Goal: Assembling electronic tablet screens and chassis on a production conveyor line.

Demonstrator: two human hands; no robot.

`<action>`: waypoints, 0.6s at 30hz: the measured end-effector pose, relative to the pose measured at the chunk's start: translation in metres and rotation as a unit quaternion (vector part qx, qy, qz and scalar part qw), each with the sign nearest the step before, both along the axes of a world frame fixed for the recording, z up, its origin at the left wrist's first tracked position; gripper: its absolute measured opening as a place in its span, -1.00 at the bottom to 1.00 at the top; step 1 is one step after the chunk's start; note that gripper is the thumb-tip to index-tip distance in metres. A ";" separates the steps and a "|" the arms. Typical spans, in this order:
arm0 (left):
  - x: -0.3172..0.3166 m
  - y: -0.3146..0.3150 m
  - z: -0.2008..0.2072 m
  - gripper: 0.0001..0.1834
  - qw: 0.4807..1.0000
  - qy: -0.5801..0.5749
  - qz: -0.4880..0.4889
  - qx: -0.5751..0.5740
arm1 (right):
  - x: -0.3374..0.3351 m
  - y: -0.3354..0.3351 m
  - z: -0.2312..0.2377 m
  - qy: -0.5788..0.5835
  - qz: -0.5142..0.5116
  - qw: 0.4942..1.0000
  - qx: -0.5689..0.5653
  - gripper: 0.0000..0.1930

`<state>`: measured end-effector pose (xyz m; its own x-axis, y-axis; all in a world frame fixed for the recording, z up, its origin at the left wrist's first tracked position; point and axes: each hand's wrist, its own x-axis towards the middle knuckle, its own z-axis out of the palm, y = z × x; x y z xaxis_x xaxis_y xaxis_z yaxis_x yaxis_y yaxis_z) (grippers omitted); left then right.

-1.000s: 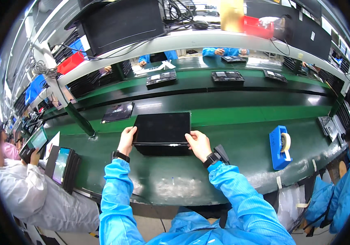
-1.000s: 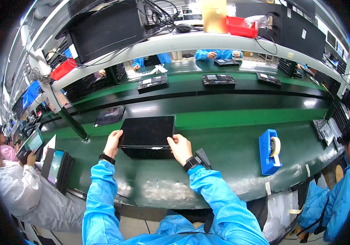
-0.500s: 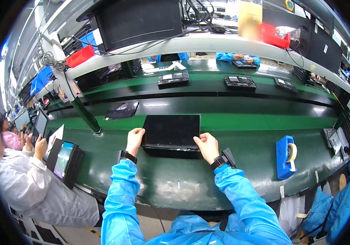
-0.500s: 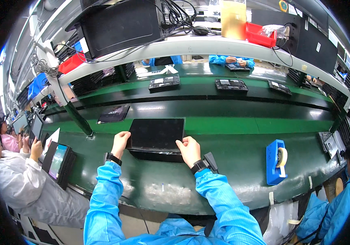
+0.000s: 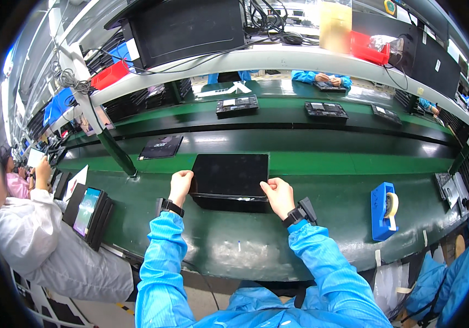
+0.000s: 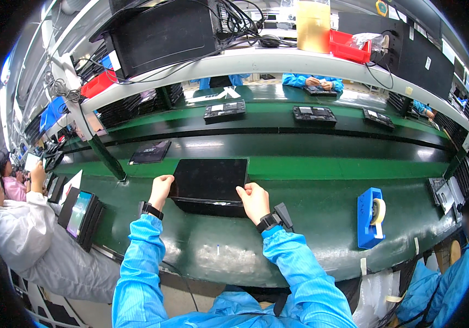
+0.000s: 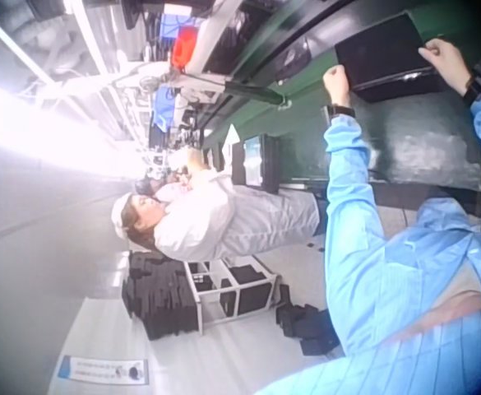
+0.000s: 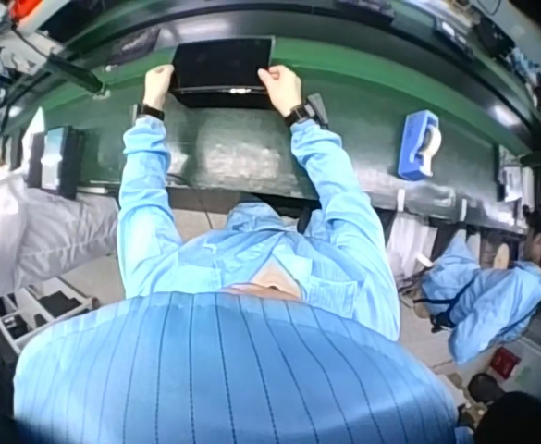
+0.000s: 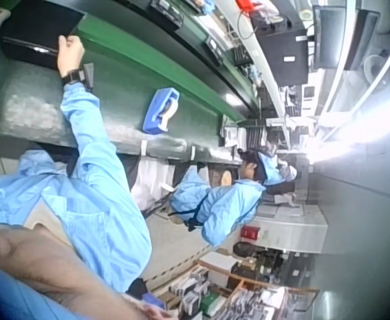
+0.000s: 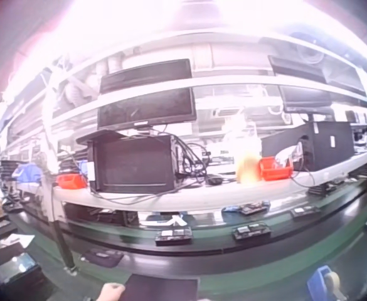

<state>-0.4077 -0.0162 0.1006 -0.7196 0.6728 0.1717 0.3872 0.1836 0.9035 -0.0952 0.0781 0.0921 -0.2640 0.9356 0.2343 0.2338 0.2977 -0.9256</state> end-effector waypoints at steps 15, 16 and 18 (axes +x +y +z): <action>-0.001 0.009 0.030 -0.64 0.975 -0.175 -0.025 -0.133 | 0.010 -0.003 0.011 0.011 0.048 0.995 -0.090 -0.60; -0.006 0.010 0.027 -0.63 0.976 -0.183 -0.019 -0.120 | 0.008 -0.004 0.012 0.010 0.050 0.994 -0.095 -0.61; -0.024 0.007 0.019 -0.63 0.975 -0.172 -0.031 -0.134 | 0.006 -0.006 0.016 0.011 0.056 0.994 -0.094 -0.61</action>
